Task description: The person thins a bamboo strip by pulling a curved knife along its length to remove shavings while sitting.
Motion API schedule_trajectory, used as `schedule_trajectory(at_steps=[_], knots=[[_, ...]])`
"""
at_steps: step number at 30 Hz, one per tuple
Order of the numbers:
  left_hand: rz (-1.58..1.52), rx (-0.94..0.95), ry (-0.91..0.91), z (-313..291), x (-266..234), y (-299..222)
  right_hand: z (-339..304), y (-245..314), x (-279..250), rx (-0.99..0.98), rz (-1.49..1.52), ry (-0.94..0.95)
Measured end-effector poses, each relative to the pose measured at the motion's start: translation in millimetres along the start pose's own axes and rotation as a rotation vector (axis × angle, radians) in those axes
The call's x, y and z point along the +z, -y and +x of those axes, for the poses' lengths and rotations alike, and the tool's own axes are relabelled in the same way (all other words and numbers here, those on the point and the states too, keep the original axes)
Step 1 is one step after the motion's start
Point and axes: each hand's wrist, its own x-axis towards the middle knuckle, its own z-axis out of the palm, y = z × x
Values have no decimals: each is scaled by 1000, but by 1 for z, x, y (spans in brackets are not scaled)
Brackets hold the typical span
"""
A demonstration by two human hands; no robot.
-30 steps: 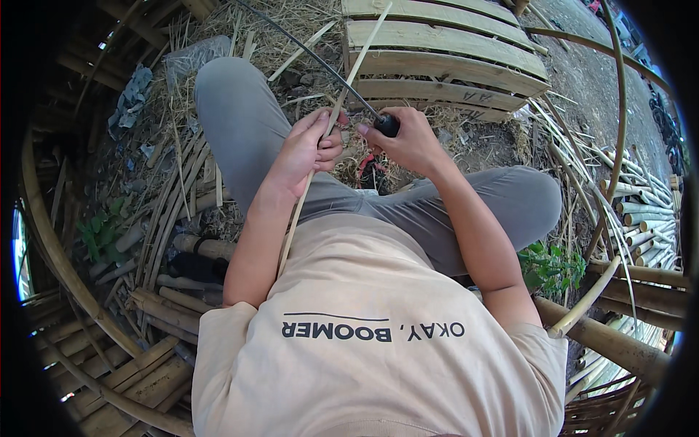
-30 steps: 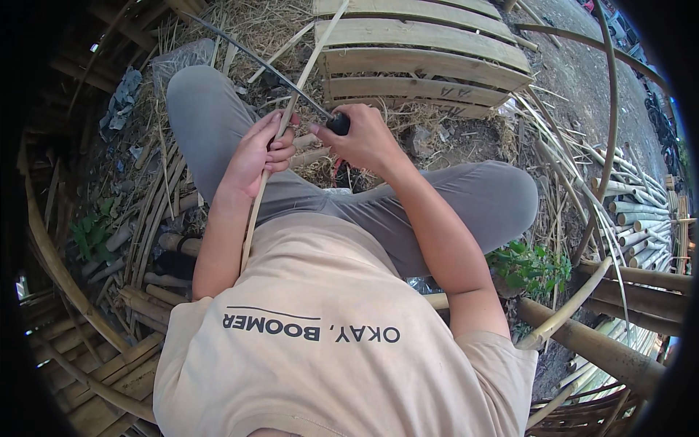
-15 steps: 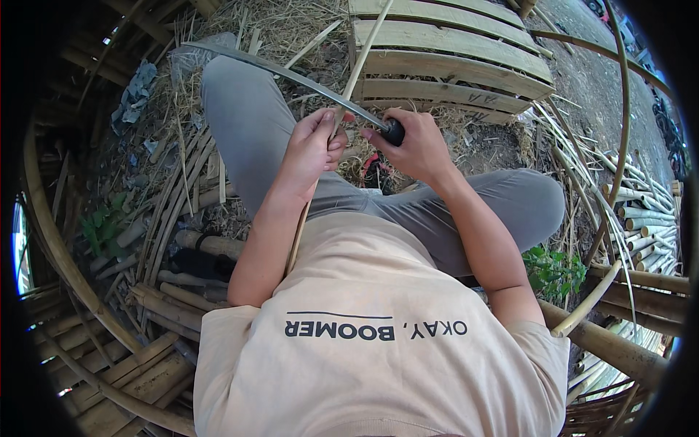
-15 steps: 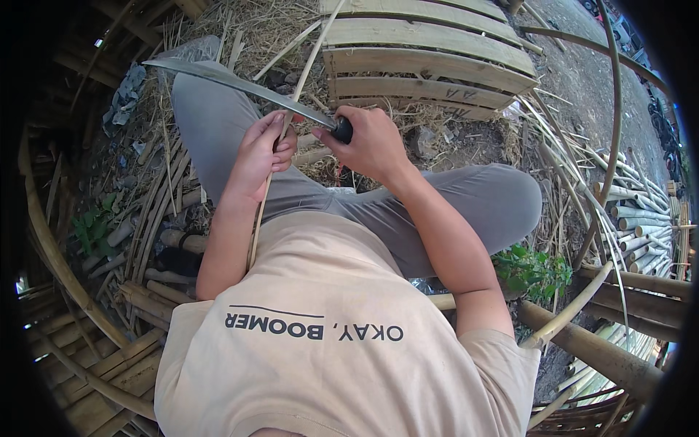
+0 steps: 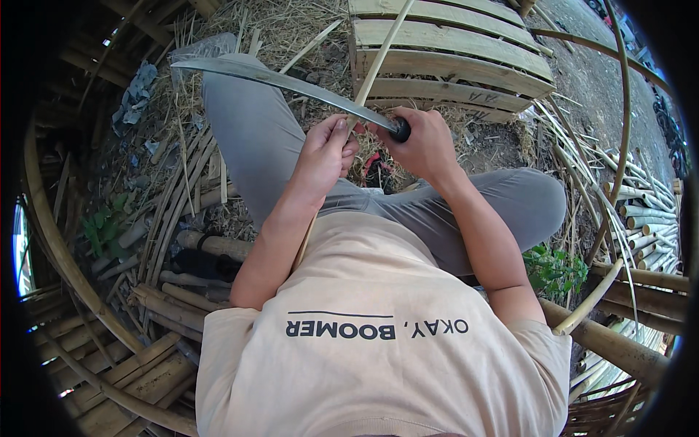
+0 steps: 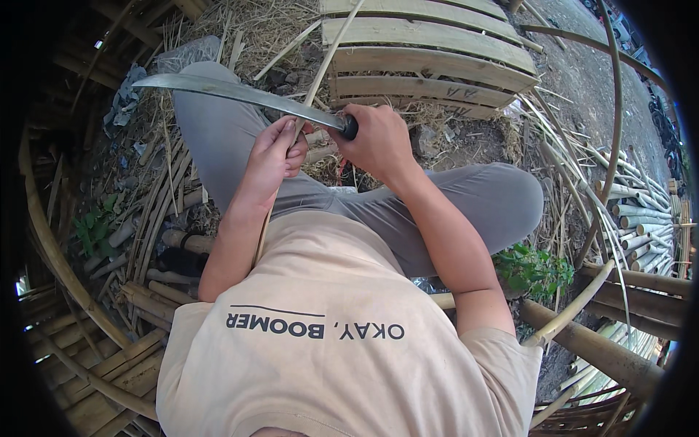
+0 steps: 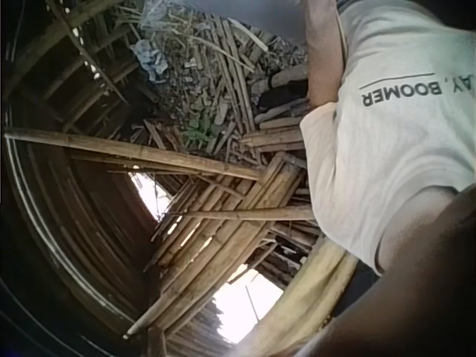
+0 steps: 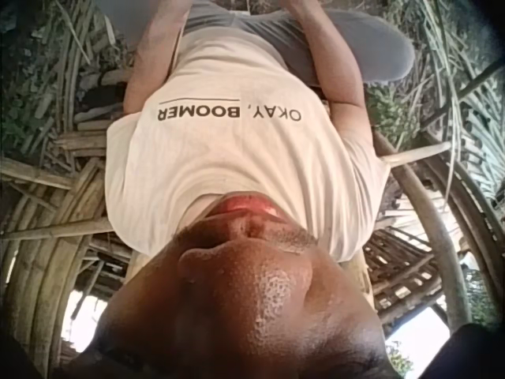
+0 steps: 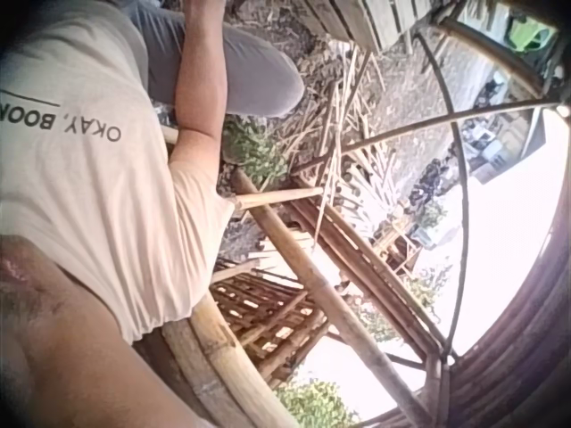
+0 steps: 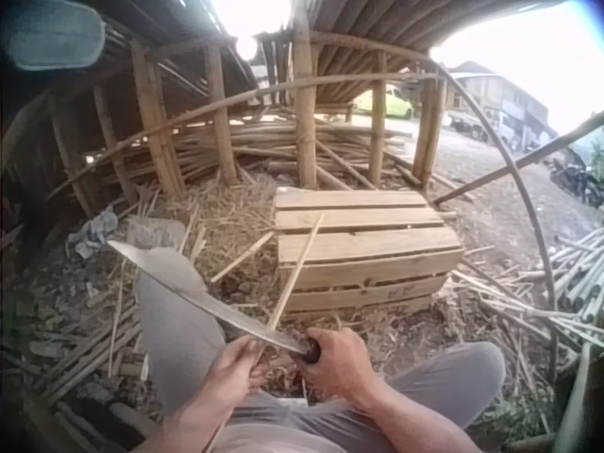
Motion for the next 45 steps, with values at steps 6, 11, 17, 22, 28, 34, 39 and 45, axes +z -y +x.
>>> schedule_trajectory(at_steps=[6,11,17,22,28,34,39,45], knots=[[17,9,18,-1,4,-2,3,-5,-3,-95,-234,-109],[19,-23,53,-8,4,3,13,-11,-13,-9,-268,-159],[62,-40,32,-9,16,5,17,-25,-30,67,-326,-82],[24,-66,86,-5,9,7,20,-30,-27,28,-271,-126],[19,-38,83,-5,8,8,26,-31,-25,-3,-349,-148],[-20,-55,132,-17,-4,4,45,-62,-59,296,-330,-213],[-100,-96,177,-10,-5,2,44,-83,-67,400,-330,-268],[-218,-155,185,2,-17,2,31,-47,-54,336,-170,-130]])
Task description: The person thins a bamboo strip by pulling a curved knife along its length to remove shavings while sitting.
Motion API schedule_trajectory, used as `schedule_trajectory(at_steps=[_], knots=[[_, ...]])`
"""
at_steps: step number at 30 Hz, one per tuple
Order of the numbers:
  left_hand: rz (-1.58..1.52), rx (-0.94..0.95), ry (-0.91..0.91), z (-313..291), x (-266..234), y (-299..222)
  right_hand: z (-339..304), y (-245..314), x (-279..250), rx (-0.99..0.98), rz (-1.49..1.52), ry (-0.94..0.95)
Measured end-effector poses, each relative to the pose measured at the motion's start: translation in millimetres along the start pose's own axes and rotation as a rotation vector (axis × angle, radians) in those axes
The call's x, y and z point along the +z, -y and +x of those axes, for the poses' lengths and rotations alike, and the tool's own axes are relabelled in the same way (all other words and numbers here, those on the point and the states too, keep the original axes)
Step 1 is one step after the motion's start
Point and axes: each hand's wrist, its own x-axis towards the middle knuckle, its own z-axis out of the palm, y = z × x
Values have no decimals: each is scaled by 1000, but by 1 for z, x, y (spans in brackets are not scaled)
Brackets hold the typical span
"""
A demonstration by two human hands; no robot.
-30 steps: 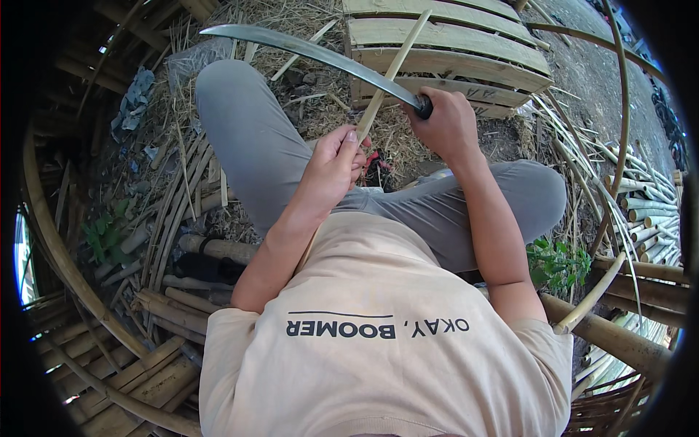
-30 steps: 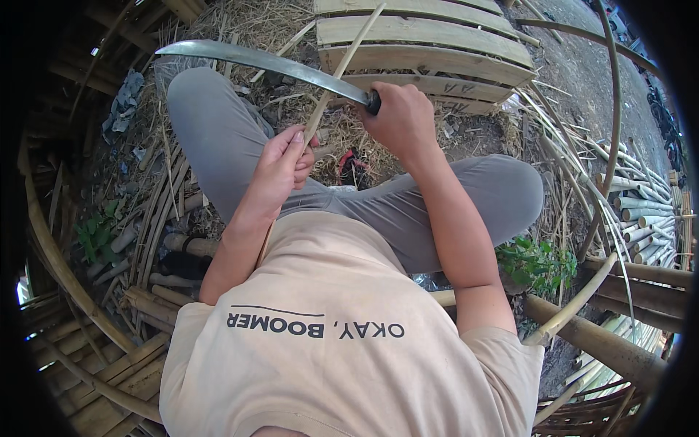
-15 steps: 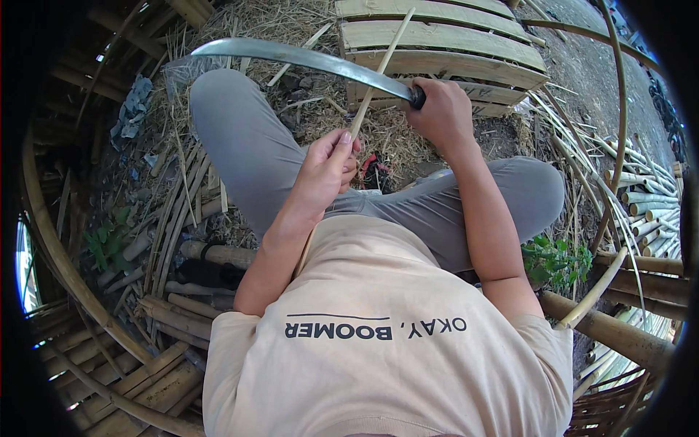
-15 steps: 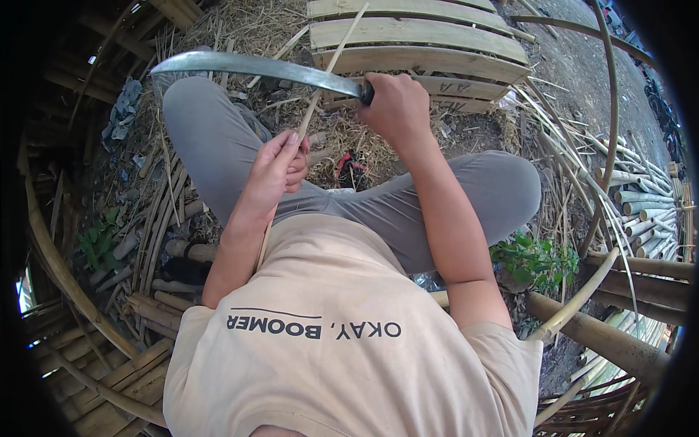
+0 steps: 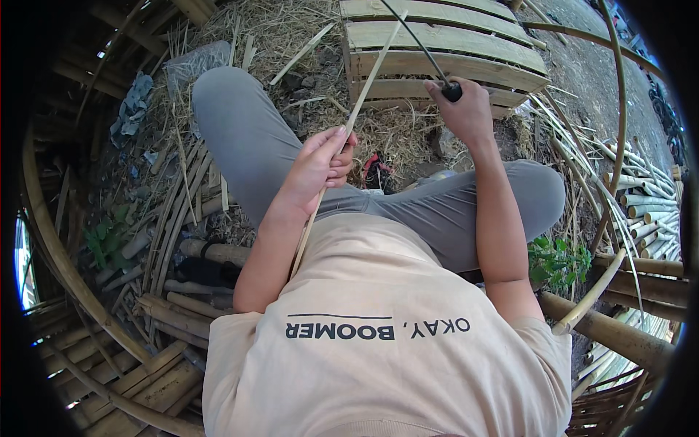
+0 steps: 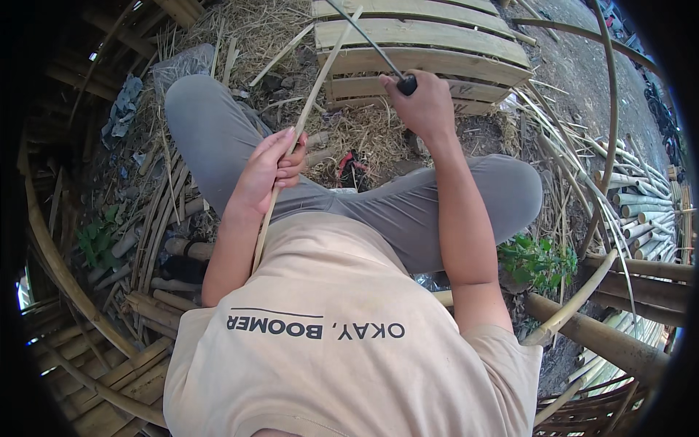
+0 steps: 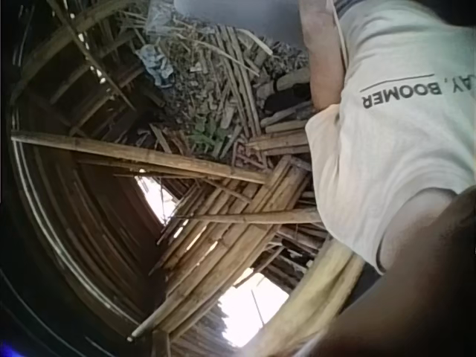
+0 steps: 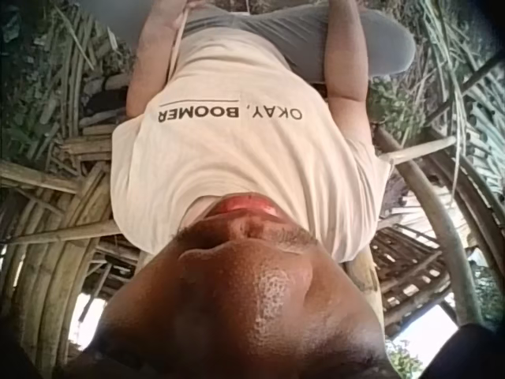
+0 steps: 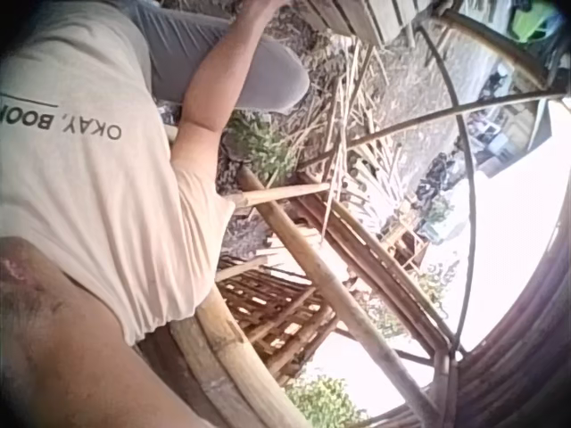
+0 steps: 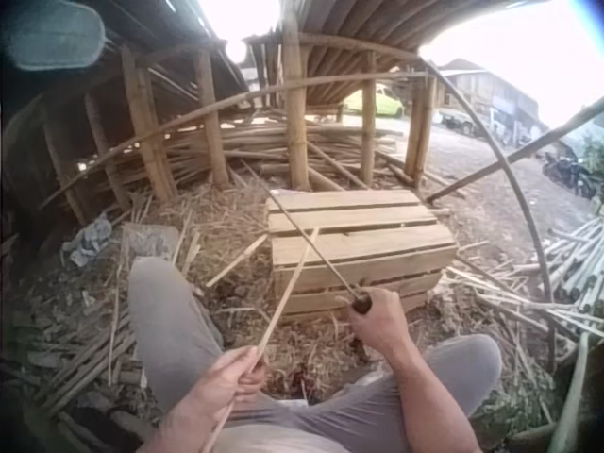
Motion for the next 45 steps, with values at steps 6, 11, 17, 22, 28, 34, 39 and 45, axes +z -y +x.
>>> schedule_trajectory(at_steps=[6,11,17,22,28,34,39,45], knots=[[-24,41,-81,7,1,-4,-37,35,29,-206,149,140],[-4,-3,56,4,6,-3,-48,46,28,-347,148,155],[60,22,18,-2,16,4,-44,34,32,-445,-24,24],[55,33,29,-3,13,5,-39,34,35,-407,-86,15],[51,21,2,-6,19,2,-36,36,32,-372,-105,10],[37,-27,23,-10,15,7,-5,0,18,-242,-191,-55],[-7,-105,14,-5,14,13,11,-13,16,-60,-191,-136],[-58,-138,44,-3,10,12,14,-17,9,15,-213,-145]])
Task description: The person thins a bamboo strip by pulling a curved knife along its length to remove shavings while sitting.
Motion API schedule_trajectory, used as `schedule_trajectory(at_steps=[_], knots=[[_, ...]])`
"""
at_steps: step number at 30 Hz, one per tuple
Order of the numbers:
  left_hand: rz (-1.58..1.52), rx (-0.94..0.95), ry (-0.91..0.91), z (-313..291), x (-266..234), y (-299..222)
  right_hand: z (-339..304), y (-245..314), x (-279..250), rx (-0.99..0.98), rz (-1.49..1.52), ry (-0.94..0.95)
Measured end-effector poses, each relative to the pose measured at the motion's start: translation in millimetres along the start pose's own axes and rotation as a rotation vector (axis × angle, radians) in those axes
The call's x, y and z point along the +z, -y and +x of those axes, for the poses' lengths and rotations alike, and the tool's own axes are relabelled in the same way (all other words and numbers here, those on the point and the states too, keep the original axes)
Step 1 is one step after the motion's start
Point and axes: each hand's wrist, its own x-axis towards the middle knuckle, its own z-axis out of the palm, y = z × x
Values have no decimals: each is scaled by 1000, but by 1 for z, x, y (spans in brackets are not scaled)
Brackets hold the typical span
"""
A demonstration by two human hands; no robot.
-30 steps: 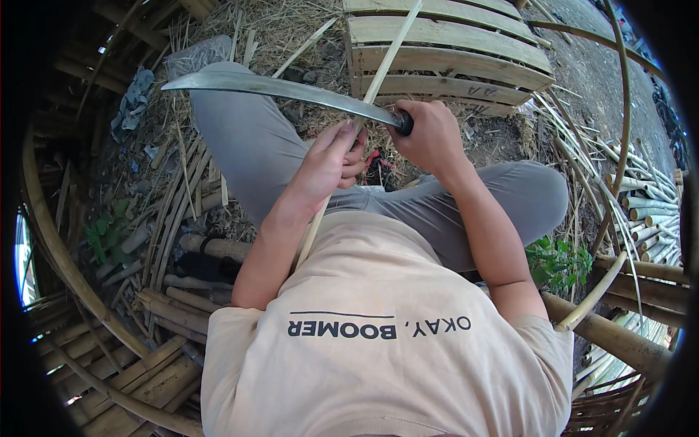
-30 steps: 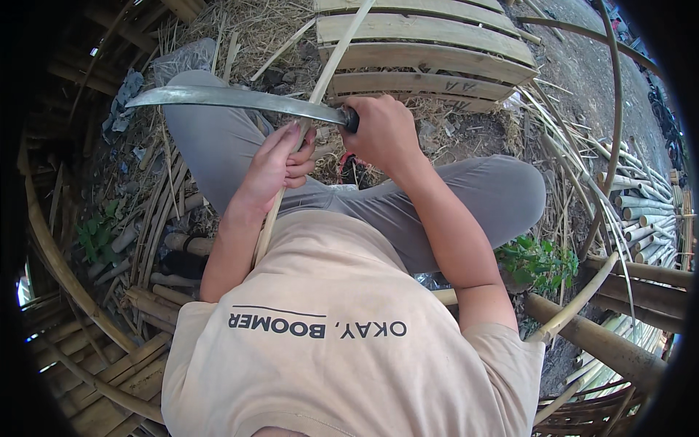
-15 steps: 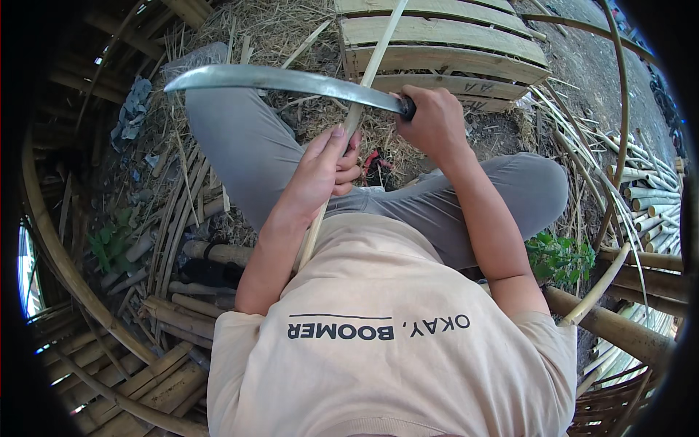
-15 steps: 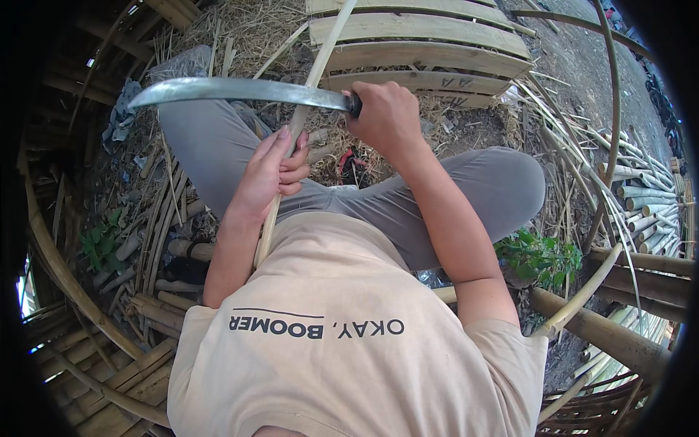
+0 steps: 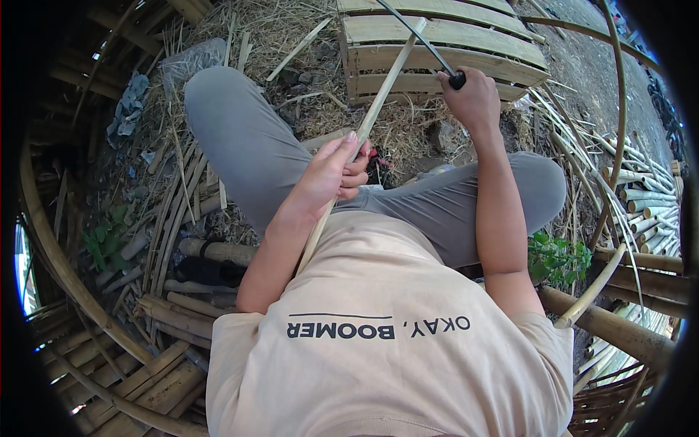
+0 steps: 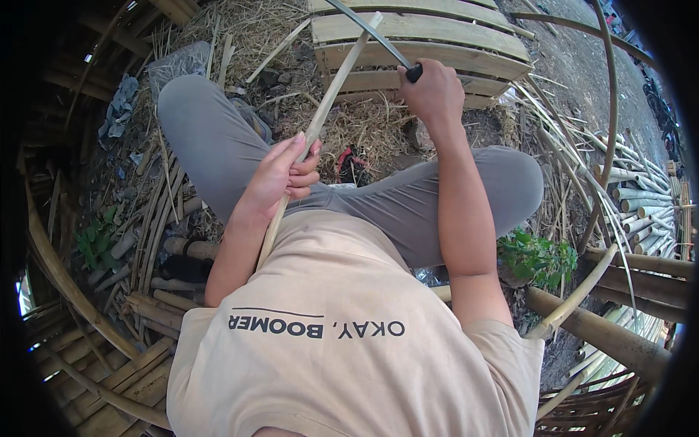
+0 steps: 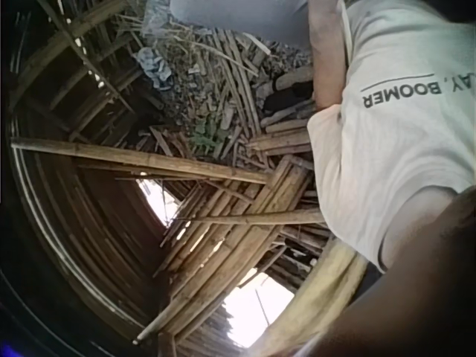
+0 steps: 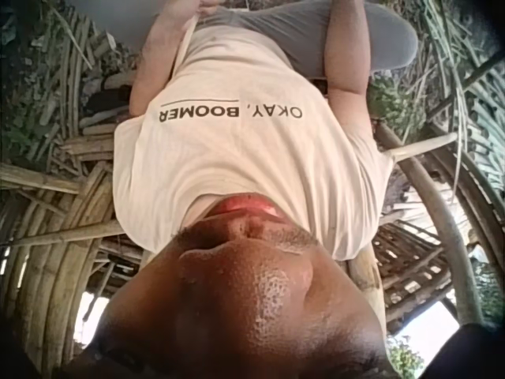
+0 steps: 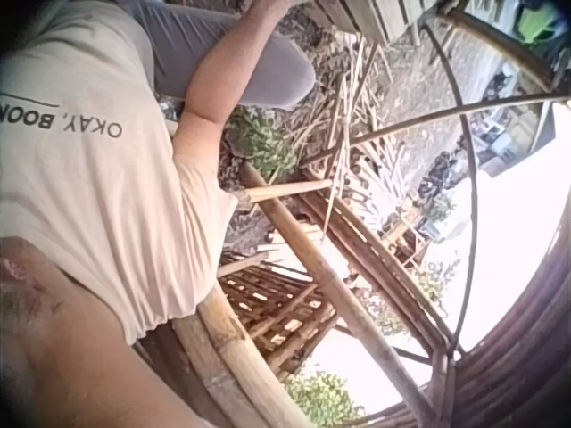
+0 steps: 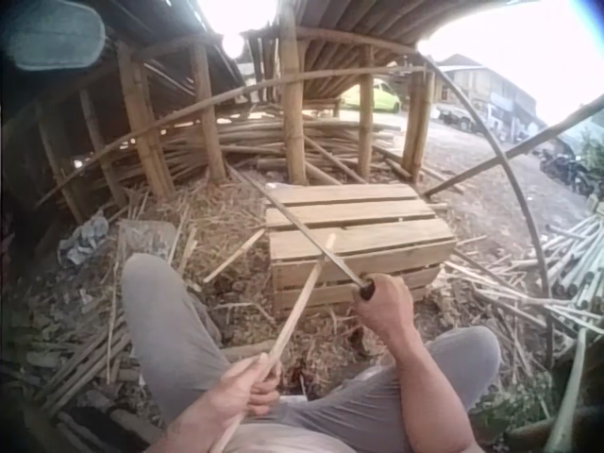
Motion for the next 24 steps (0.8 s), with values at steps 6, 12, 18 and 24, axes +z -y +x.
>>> schedule_trajectory(at_steps=[6,12,18,24], knots=[[-105,29,89,2,-7,-3,-9,6,-3,-24,83,65],[-94,36,57,7,-10,-4,-42,39,0,-233,243,192],[-80,40,17,7,-9,-1,-60,52,10,-406,277,229],[-56,22,-30,10,-7,4,-62,49,19,-470,194,174]])
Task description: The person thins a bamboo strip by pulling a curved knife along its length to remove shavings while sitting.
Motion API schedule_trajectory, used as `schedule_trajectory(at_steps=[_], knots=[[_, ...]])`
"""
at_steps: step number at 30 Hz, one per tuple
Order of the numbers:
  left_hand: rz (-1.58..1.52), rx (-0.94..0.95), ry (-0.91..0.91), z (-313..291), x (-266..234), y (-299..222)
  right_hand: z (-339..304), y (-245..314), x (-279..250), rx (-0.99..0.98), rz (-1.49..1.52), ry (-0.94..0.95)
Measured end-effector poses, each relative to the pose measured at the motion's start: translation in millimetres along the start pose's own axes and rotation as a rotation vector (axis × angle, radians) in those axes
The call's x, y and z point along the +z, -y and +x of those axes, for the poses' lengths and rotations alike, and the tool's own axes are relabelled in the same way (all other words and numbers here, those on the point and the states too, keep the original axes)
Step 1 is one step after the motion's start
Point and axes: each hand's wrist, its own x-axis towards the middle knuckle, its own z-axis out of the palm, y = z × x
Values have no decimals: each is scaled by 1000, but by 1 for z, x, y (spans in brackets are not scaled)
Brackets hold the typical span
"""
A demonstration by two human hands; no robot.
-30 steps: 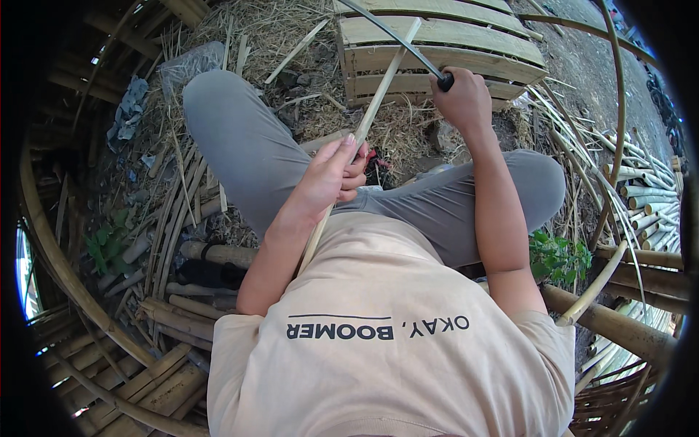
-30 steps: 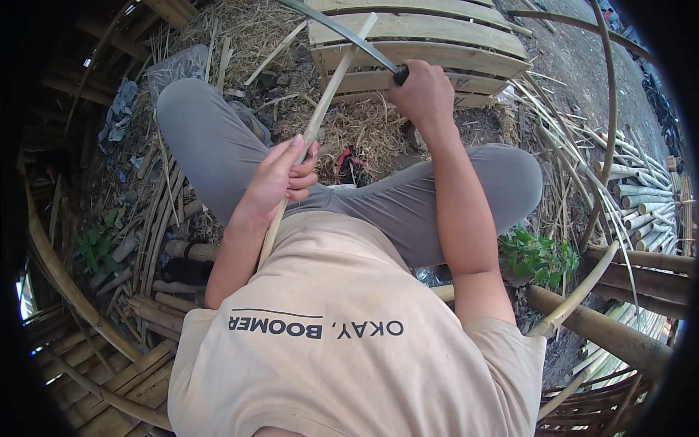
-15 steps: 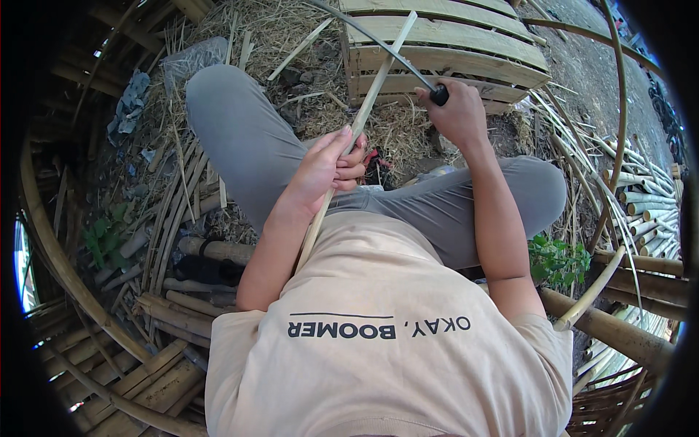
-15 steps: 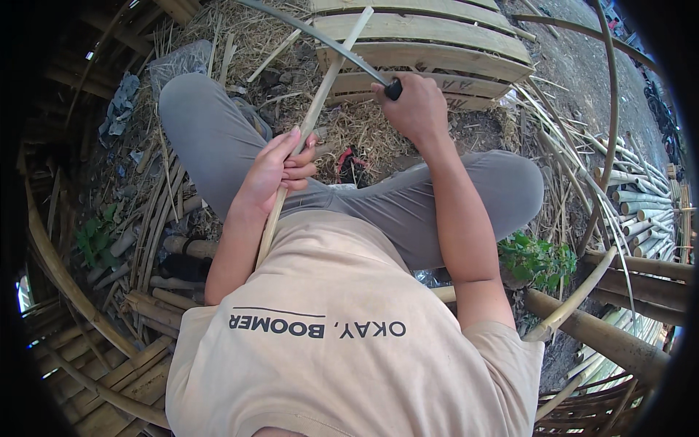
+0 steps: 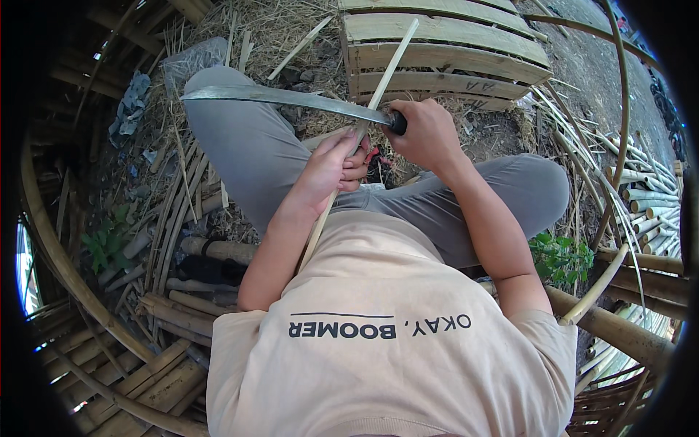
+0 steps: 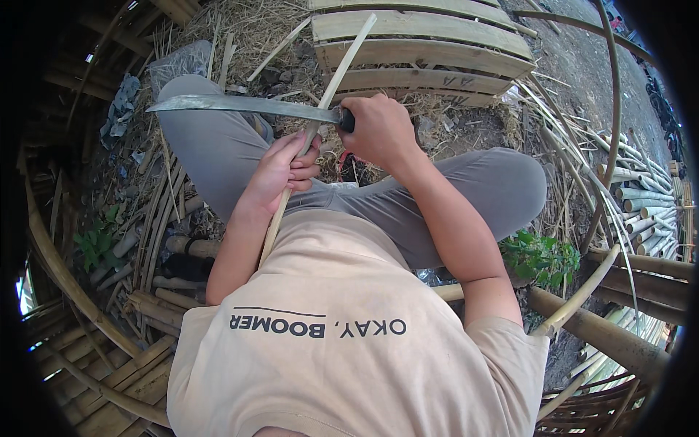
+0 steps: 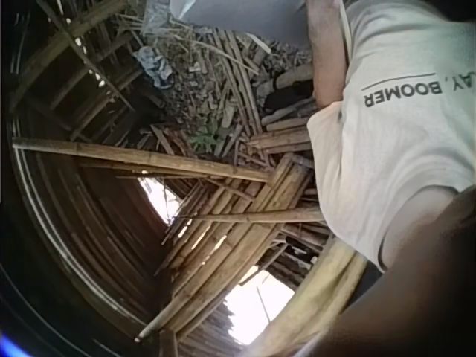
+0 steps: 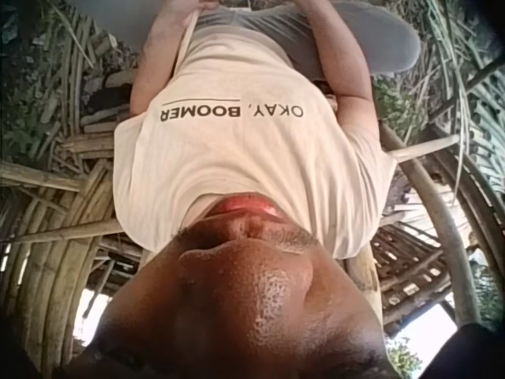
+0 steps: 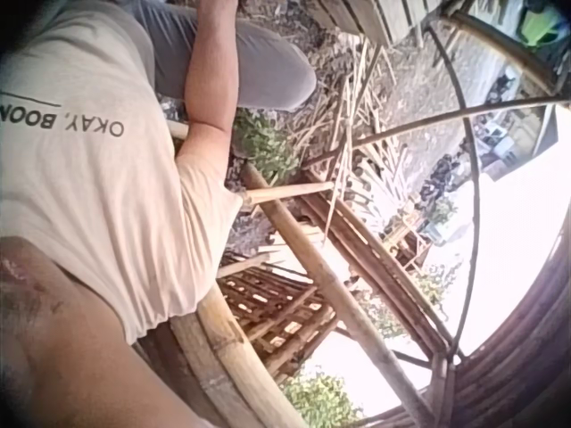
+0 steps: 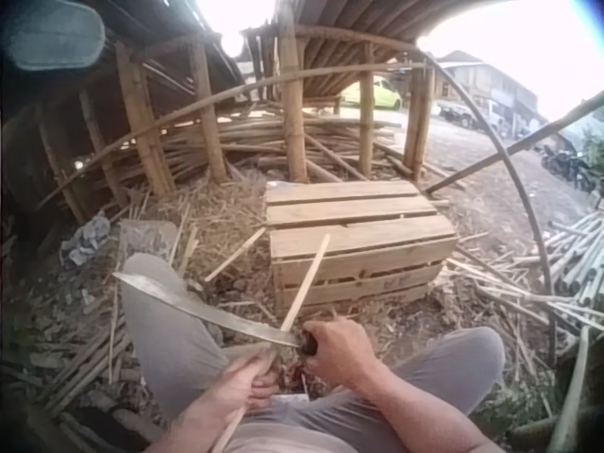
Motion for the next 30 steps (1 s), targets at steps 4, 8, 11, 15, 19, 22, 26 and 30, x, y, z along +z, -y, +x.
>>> schedule_trajectory(at_steps=[4,8,11,15,19,22,26,30], knots=[[52,-3,-35,2,3,4,1,2,2,59,-85,54],[92,26,-48,-1,2,5,8,-4,7,122,-153,18],[115,47,-50,0,-1,7,11,-5,6,127,-109,2],[143,49,-59,-1,4,5,14,-6,3,124,-161,17],[160,65,-53,-1,4,4,18,-6,3,135,-163,34],[185,78,-58,-5,4,1,22,-10,-1,149,-179,14],[206,80,-31,-17,4,1,32,-66,-14,311,-234,-217],[140,37,-26,-13,5,-1,37,-82,-31,458,-171,-149]])
